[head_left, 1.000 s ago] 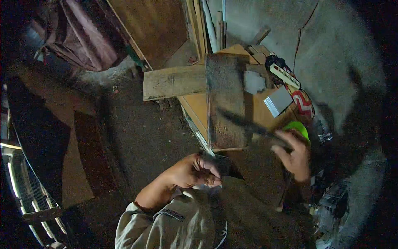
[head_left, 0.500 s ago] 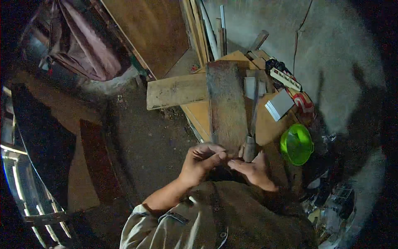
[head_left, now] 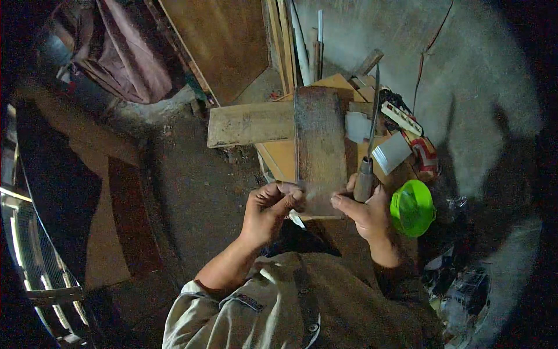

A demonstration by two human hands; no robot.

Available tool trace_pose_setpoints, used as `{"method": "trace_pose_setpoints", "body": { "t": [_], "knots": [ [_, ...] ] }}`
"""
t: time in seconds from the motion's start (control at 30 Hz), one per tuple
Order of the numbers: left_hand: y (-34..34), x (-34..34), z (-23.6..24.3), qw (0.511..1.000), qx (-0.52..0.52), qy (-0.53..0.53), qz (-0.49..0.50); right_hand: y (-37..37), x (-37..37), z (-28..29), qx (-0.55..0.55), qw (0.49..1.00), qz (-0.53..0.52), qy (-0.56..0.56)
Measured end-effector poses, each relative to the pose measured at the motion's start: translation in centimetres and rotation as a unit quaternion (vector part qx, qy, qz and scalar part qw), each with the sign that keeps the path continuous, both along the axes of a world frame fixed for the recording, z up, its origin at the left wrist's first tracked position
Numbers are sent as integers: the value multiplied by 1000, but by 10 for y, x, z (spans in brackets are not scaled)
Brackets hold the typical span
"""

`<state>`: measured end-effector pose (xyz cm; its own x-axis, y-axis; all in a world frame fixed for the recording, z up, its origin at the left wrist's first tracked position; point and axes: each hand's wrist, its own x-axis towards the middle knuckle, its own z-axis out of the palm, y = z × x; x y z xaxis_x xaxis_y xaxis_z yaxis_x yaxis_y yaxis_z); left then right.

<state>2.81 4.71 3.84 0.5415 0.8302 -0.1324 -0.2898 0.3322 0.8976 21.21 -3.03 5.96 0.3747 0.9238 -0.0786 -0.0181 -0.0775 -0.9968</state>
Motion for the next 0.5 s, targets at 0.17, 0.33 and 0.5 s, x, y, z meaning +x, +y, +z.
{"method": "trace_pose_setpoints", "body": {
  "t": [0.17,0.33,0.5],
  "knots": [
    [5,-1,0,999,48,1,6,10,-6,-7,66,994,-49,71],
    [9,1,4,999,47,-8,16,17,-9,-1,82,993,-48,70],
    [10,4,2,998,59,-17,27,19,-10,5,104,988,-80,75]
  ]
}}
